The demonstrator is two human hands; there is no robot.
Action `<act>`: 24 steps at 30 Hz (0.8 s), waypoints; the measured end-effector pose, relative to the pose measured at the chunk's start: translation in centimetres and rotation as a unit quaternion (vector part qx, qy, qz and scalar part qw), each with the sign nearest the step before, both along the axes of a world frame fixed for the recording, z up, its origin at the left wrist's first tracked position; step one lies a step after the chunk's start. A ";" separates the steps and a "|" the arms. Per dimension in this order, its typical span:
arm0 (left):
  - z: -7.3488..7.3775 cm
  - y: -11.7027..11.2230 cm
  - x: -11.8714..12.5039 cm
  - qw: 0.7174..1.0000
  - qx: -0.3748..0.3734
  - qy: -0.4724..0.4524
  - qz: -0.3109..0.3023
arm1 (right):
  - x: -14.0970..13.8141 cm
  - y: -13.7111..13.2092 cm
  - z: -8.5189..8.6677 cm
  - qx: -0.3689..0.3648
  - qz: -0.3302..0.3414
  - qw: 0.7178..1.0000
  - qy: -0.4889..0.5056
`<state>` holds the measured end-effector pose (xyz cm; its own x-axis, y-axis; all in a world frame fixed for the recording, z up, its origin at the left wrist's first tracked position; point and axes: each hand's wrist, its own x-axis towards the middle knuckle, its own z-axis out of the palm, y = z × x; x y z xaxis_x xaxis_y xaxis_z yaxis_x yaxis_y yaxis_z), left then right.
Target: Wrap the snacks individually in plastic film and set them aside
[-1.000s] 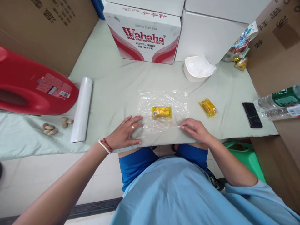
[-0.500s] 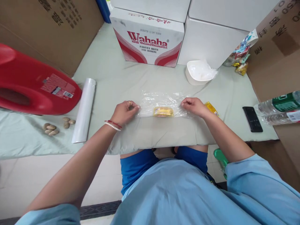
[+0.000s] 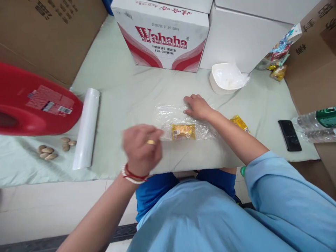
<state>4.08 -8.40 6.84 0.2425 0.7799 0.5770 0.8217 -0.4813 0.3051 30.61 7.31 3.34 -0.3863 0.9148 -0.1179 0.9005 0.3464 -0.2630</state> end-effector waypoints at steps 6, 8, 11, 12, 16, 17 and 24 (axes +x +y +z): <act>-2.5 1.0 6.0 0.963 -0.222 0.099 -0.116 | -0.1 1.9 1.8 -0.112 0.041 0.988 0.100; -3.0 1.6 6.6 0.965 -0.226 0.107 -0.083 | 0.3 0.6 3.5 -0.081 0.071 0.986 0.130; -3.2 1.8 6.9 0.968 -0.215 0.118 -0.046 | 0.5 -3.5 5.1 -0.018 0.119 0.984 0.130; -3.2 1.7 6.9 0.968 -0.215 0.124 -0.044 | 0.5 -5.3 5.1 -0.014 0.141 0.982 0.123; -3.8 1.4 6.2 0.963 -0.228 0.125 -0.065 | 0.6 -11.3 2.6 -0.033 0.173 0.981 0.086; -4.1 1.2 5.7 0.962 -0.236 0.110 -0.078 | 0.7 -12.2 1.7 -0.035 0.167 0.982 0.084; -5.1 -0.3 -0.9 0.945 -0.219 -0.239 0.038 | 0.4 -13.4 -1.8 -0.050 0.181 0.977 0.096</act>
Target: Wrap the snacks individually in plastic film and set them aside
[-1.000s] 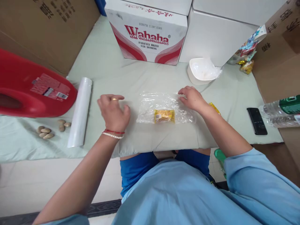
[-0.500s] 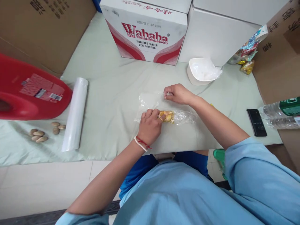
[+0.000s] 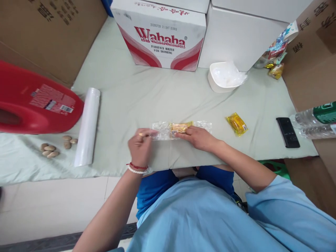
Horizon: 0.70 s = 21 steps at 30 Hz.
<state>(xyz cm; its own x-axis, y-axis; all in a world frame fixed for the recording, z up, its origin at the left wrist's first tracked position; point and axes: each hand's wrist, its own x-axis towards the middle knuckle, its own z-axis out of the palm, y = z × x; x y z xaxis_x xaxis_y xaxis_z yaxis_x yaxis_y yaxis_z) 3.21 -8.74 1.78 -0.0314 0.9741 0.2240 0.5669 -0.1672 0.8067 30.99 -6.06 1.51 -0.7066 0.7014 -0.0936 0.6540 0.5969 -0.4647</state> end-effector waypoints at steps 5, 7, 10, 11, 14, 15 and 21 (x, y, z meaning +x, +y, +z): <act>0.9 3.2 -1.0 0.987 -0.091 0.070 0.114 | -0.3 0.4 0.5 0.007 0.005 1.000 -0.007; 0.6 4.3 -0.3 0.976 -0.152 0.155 0.033 | -0.1 0.5 1.1 -0.001 0.019 0.999 0.026; 0.4 4.5 0.4 0.970 -0.158 0.177 -0.045 | 0.4 0.6 1.8 -0.039 0.043 0.991 0.120; 0.5 4.2 0.4 0.974 -0.156 0.159 -0.049 | 0.6 0.6 1.8 -0.052 0.041 0.986 0.150; 2.0 2.8 1.0 0.977 -0.169 0.125 -0.036 | 0.5 0.6 1.2 -0.068 0.014 0.979 0.193; 2.6 2.2 1.6 0.978 -0.162 0.132 -0.030 | 0.3 0.6 0.8 -0.062 0.007 0.980 0.191; 3.6 0.9 8.0 0.967 -0.073 0.217 -0.115 | -1.6 0.3 -0.8 0.001 -0.032 0.993 0.117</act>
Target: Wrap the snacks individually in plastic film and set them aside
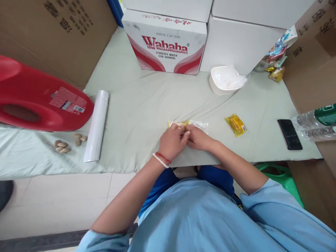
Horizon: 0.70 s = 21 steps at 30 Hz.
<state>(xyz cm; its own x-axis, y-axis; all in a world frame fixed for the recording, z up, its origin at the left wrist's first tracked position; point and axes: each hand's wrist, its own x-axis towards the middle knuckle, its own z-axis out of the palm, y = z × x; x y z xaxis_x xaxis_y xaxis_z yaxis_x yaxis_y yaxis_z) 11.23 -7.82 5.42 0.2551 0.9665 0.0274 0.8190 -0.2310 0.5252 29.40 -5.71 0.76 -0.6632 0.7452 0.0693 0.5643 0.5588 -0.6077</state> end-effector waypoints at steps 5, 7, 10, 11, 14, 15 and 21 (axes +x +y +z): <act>-1.4 1.7 1.1 0.995 -0.027 0.078 0.064 | 0.9 -1.0 1.5 -0.028 0.039 0.998 0.043; -1.6 2.2 0.8 0.995 -0.027 0.074 0.068 | 2.0 -1.1 2.1 -0.040 -0.039 0.995 0.083; -1.8 2.2 0.7 0.995 -0.018 0.041 0.089 | 3.7 -0.5 2.0 0.023 -0.254 0.966 0.053; -1.9 2.2 0.6 0.994 -0.006 0.031 0.109 | 4.2 -0.2 1.7 0.039 -0.302 0.952 0.021; -2.7 2.2 0.4 0.979 0.022 0.011 0.200 | 5.1 0.4 0.8 0.005 -0.327 0.943 -0.066; -3.0 2.3 0.2 0.975 0.016 0.009 0.219 | 5.1 0.4 0.8 -0.014 -0.319 0.944 -0.077; -3.3 1.3 1.2 0.982 0.039 -0.002 0.187 | 2.6 -1.6 3.4 -0.104 -0.284 0.952 0.038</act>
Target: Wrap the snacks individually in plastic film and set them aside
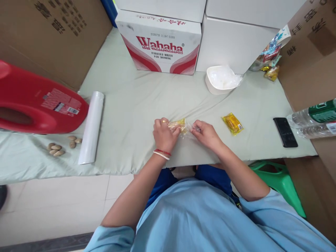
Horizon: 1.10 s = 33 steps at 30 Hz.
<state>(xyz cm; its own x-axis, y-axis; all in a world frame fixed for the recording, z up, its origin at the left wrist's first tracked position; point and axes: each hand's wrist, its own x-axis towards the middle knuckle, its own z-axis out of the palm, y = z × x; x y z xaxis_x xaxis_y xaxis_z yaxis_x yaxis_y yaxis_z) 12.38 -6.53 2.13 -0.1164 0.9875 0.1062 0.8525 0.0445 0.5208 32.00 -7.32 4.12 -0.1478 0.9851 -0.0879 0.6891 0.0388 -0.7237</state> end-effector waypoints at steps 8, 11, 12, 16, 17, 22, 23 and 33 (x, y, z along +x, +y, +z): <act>0.8 -3.0 2.7 0.966 0.119 0.002 -0.231 | -3.5 -2.6 -1.2 -0.186 -0.088 0.864 0.461; -0.3 -3.9 2.4 0.930 0.104 -0.097 -0.339 | -3.8 -3.6 -1.9 -0.225 -0.117 0.793 0.553; -0.6 -4.2 2.3 0.919 0.097 -0.143 -0.354 | -3.8 -3.9 -2.0 -0.222 -0.130 0.785 0.563; -0.7 -4.3 1.4 0.849 0.062 -0.399 -0.342 | -3.6 -4.0 -2.1 -0.225 -0.142 0.775 0.573; -0.5 -4.2 1.2 0.831 0.058 -0.463 -0.304 | -3.4 -3.9 -2.1 -0.226 -0.142 0.772 0.576; 0.9 -3.1 0.2 0.837 0.025 -0.545 0.047 | -2.4 -3.4 -3.0 -0.194 -0.173 0.760 0.595; 1.1 -3.0 0.2 0.844 -0.020 -0.532 0.063 | -2.3 -3.5 -3.2 -0.196 -0.165 0.764 0.592; 0.5 -1.3 0.4 0.908 -0.085 -0.399 -0.092 | 3.9 -2.3 -0.8 -0.079 -0.092 0.914 0.388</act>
